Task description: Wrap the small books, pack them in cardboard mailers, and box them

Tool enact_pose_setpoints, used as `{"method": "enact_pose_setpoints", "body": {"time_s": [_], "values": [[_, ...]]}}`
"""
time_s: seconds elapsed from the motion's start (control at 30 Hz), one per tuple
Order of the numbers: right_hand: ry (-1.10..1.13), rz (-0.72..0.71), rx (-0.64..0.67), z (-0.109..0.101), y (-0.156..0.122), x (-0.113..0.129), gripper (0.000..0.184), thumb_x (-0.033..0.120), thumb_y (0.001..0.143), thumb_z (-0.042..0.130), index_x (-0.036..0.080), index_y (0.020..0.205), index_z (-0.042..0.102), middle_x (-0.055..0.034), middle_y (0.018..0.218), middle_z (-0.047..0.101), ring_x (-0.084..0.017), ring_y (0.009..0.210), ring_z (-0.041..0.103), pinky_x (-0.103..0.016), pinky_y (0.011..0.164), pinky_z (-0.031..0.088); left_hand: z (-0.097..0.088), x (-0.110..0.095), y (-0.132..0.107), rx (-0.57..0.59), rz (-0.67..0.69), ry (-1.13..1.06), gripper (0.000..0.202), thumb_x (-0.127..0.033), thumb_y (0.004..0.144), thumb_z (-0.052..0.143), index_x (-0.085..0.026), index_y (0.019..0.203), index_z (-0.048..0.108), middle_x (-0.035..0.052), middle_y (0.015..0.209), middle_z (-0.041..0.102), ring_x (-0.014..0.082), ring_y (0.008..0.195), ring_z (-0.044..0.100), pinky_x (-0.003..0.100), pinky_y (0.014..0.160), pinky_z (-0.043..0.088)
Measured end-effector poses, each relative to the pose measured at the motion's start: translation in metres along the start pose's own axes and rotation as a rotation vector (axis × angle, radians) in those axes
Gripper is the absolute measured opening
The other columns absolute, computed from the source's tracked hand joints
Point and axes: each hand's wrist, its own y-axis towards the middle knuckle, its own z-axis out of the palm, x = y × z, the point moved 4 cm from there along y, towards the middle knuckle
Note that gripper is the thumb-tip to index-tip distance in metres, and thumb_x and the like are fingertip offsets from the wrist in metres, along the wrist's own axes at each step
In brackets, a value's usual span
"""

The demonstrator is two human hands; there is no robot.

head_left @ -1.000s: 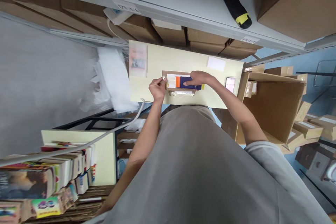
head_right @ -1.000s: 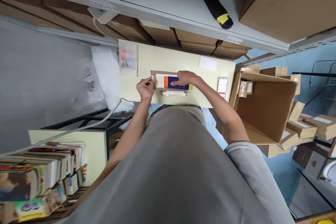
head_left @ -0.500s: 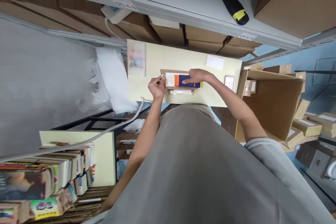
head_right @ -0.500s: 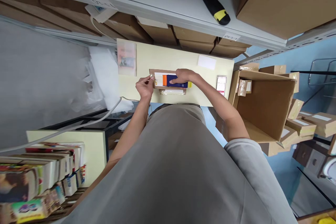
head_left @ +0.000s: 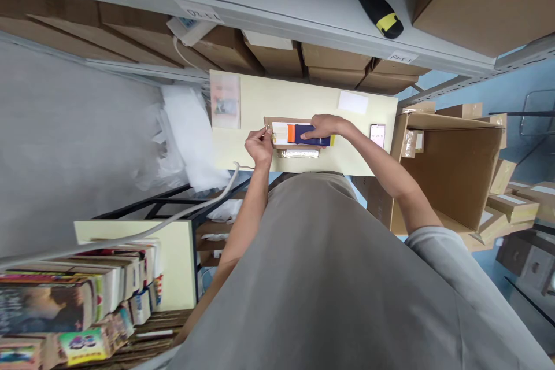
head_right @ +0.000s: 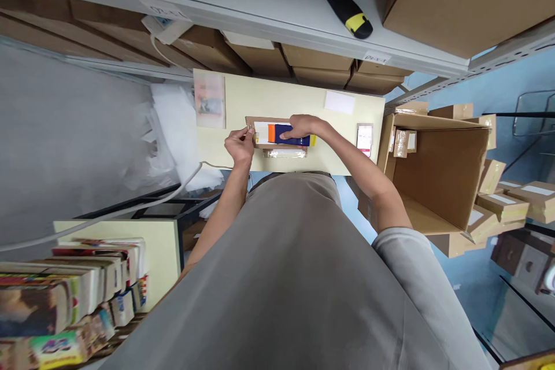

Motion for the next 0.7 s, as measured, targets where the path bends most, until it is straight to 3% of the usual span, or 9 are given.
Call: {"method": "enact_pose_setpoints", "body": {"time_s": [0.17, 0.33, 0.5, 0.7], "values": [[0.084, 0.026, 0.026, 0.004, -0.023, -0.023, 0.054, 0.063, 0.108, 0.074, 0.009, 0.111, 0.083, -0.0166, 0.107, 0.088, -0.026, 0.091, 0.08, -0.03, 0.079, 0.054, 0.014, -0.011, -0.01, 0.083, 0.014, 0.014, 0.015, -0.018, 0.093, 0.078, -0.015, 0.103, 0.089, 0.0092, 0.104, 0.08, 0.0247, 0.098, 0.079, 0.041, 0.104, 0.065], [0.26, 0.084, 0.111, 0.013, -0.074, -0.075, 0.067, 0.076, 0.103, 0.071, 0.012, 0.091, 0.084, -0.0152, 0.089, 0.088, -0.023, 0.079, 0.08, -0.031, 0.079, 0.058, 0.022, -0.014, -0.013, 0.079, 0.033, 0.018, 0.015, -0.016, 0.093, 0.077, -0.016, 0.103, 0.088, 0.0097, 0.107, 0.079, 0.0253, 0.103, 0.078, 0.042, 0.108, 0.063], [0.361, 0.17, 0.169, 0.033, -0.117, -0.128, 0.071, 0.085, 0.095, 0.076, 0.014, 0.098, 0.085, -0.0138, 0.086, 0.088, -0.025, 0.077, 0.083, -0.031, 0.07, 0.058, 0.023, -0.014, -0.014, 0.082, 0.04, 0.026, 0.017, -0.018, 0.093, 0.077, -0.015, 0.106, 0.088, 0.0093, 0.108, 0.08, 0.0243, 0.101, 0.078, 0.042, 0.108, 0.064], [0.326, 0.226, 0.15, 0.058, -0.106, -0.145, 0.069, 0.083, 0.097, 0.075, 0.014, 0.096, 0.084, -0.0145, 0.09, 0.089, -0.026, 0.082, 0.084, -0.031, 0.076, 0.06, 0.023, -0.011, -0.014, 0.089, 0.033, 0.054, 0.02, -0.021, 0.094, 0.076, -0.016, 0.11, 0.087, 0.0093, 0.111, 0.08, 0.0237, 0.103, 0.078, 0.041, 0.11, 0.064]]}}
